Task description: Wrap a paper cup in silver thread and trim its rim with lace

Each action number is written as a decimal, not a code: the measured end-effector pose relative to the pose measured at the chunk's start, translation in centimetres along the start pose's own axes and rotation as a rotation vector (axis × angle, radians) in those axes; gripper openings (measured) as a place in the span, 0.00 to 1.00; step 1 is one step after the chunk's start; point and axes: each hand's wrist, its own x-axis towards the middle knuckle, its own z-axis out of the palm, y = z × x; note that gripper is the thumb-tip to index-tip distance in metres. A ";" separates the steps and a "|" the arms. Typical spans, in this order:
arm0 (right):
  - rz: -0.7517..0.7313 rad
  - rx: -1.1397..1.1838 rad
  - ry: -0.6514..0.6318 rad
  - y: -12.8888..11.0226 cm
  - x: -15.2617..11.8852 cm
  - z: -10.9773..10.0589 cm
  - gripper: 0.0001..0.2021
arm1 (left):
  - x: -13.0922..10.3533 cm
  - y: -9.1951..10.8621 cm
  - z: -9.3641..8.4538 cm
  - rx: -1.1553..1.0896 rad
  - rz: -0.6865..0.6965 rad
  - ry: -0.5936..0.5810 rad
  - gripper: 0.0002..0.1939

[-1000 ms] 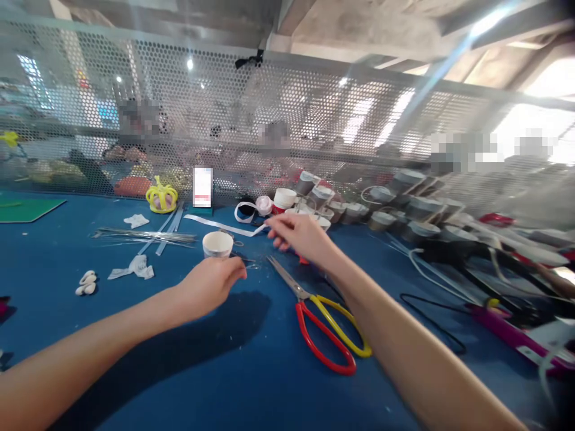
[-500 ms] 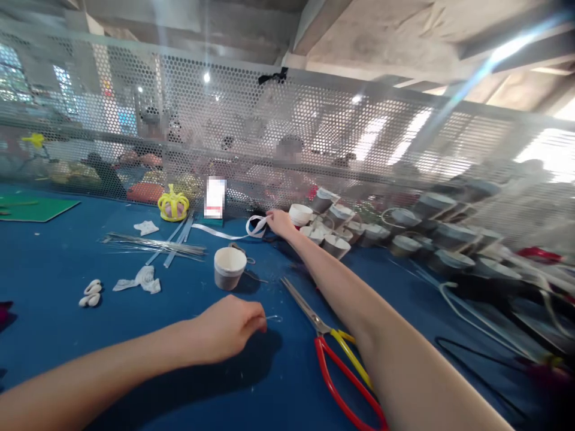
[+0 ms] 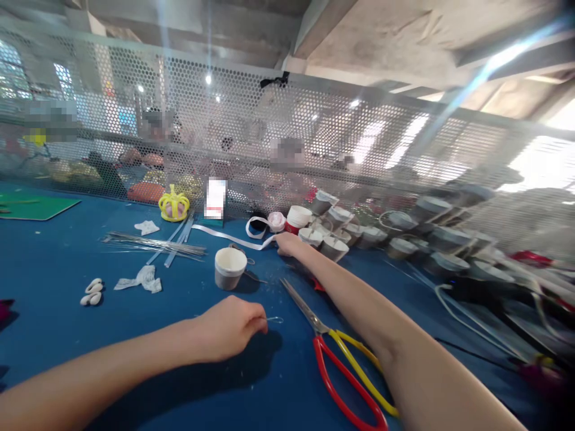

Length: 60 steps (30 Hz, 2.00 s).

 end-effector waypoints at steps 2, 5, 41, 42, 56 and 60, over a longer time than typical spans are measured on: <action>-0.013 -0.023 0.033 0.5 -0.4 -0.7 0.15 | 0.0 -0.1 0.0 0.009 0.003 0.002 0.14; -0.040 -0.068 0.100 0.9 -0.8 -2.4 0.15 | -0.1 -0.2 0.0 0.019 0.012 0.000 0.14; -0.193 0.430 0.460 -0.2 -19.7 -5.6 0.11 | 0.4 0.1 -1.5 -0.442 -0.030 0.396 0.27; -0.164 0.612 0.515 -1.1 -20.5 -4.7 0.10 | 0.4 0.2 -1.0 -0.504 -0.044 0.384 0.28; 1.032 0.744 0.543 12.6 -17.6 5.2 0.17 | -1.0 -0.3 1.6 -0.199 0.006 0.099 0.19; 1.077 0.760 0.575 14.1 -17.3 7.4 0.16 | -0.9 -0.1 1.8 -0.154 -0.001 0.036 0.19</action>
